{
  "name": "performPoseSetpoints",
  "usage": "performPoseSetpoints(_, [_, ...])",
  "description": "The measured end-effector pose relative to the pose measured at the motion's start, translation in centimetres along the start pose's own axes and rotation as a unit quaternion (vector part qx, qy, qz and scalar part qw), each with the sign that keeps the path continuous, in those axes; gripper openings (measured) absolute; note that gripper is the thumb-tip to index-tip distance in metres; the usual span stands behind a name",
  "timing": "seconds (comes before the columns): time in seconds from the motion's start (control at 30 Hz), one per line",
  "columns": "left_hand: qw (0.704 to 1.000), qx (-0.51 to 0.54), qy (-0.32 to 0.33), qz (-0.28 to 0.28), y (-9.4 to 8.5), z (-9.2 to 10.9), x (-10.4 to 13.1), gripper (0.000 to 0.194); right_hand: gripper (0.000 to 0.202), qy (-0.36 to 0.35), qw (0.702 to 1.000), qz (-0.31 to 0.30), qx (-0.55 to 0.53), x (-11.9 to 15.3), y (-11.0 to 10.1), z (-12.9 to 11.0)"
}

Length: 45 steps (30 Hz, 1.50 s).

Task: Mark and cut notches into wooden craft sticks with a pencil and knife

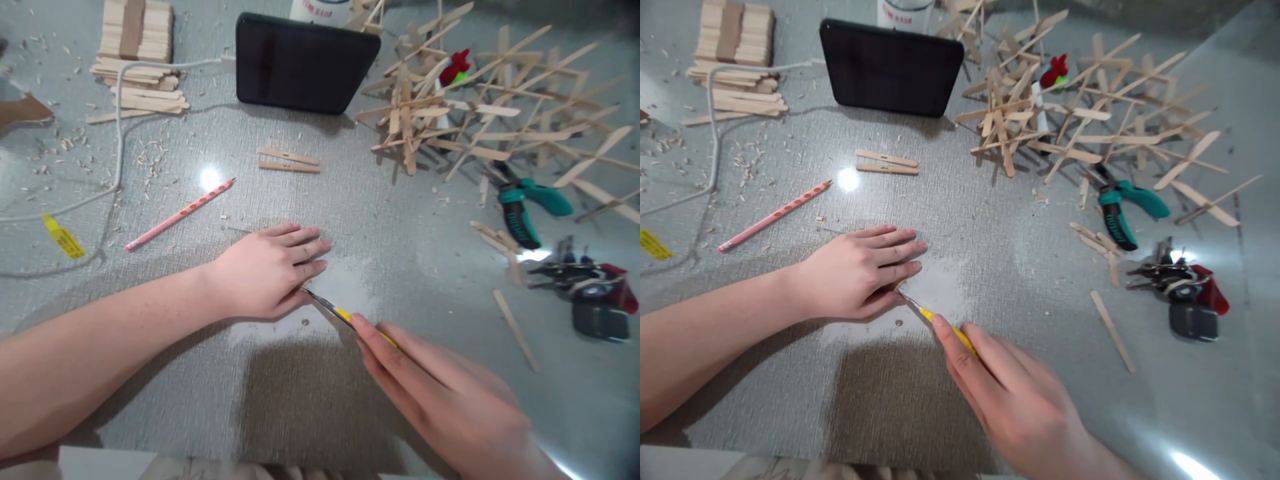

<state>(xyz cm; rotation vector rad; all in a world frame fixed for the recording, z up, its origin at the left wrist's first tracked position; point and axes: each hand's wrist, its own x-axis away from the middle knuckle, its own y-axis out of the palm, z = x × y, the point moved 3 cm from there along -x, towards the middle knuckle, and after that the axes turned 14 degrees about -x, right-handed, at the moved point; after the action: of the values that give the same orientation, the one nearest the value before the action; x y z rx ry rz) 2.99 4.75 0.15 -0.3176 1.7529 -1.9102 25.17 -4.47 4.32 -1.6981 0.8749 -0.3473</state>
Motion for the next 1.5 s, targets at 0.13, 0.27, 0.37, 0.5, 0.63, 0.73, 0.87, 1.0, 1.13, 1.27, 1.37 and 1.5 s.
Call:
performPoseSetpoints(0.13, [1.000, 0.007, -0.004, 0.010, 0.0, 0.0, 0.0, 0.045, 0.060, -0.008, 1.000, 0.007, 0.005, -0.2, 0.0, 0.0])
performPoseSetpoints(0.27, [1.000, 0.011, -0.006, 0.010, 0.0, 0.0, 0.1, 0.045, 0.057, -0.022, 1.000, 0.006, 0.008, 0.1, 0.1, -0.1])
performPoseSetpoints(0.37, [1.000, 0.009, -0.009, 0.007, 0.0, 0.0, 0.2, 0.045, 0.054, -0.023, 1.000, -0.004, 0.011, 0.4, 0.3, -0.1])
performPoseSetpoints(0.5, [1.000, 0.007, -0.010, 0.010, 0.0, 0.0, 0.2, 0.045, 0.045, -0.026, 0.999, -0.009, 0.020, 0.4, 0.2, -0.2])
performPoseSetpoints(0.63, [1.000, 0.015, -0.010, 0.011, 0.0, -0.1, 0.1, 0.046, 0.043, -0.026, 0.999, -0.015, 0.043, 0.0, -0.2, -0.5])
performPoseSetpoints(0.73, [1.000, 0.017, -0.011, 0.012, 0.0, 0.0, 0.1, 0.046, 0.046, -0.031, 0.999, -0.008, 0.043, -0.1, -0.3, -0.7])
performPoseSetpoints(0.87, [1.000, 0.010, -0.012, 0.016, 0.0, 0.0, 0.2, 0.045, 0.055, -0.028, 0.999, -0.013, 0.032, 0.2, 0.0, -0.4])
performPoseSetpoints(1.0, [1.000, 0.008, -0.013, 0.019, 0.0, 0.0, 0.2, 0.045, 0.058, -0.027, 0.999, -0.016, 0.027, 0.0, 0.0, -0.3])
performPoseSetpoints(1.13, [1.000, 0.016, -0.010, 0.014, 0.1, 0.1, 0.3, 0.046, 0.064, -0.024, 0.999, -0.026, 0.029, -0.5, -0.4, -0.7])
performPoseSetpoints(1.27, [1.000, 0.025, -0.012, 0.015, 0.1, 0.0, 0.3, 0.047, 0.071, -0.007, 0.998, -0.038, 0.044, -0.6, -0.7, -0.9])
performPoseSetpoints(1.37, [1.000, 0.029, -0.008, 0.006, 0.1, 0.0, 0.4, 0.057, 0.071, -0.009, 0.998, -0.048, 0.048, -0.5, -0.7, -0.8])
performPoseSetpoints(1.5, [1.000, 0.029, -0.001, -0.007, 0.0, -0.3, 0.6, 0.063, 0.064, -0.010, 0.998, -0.053, 0.036, -0.5, -0.6, -0.5])
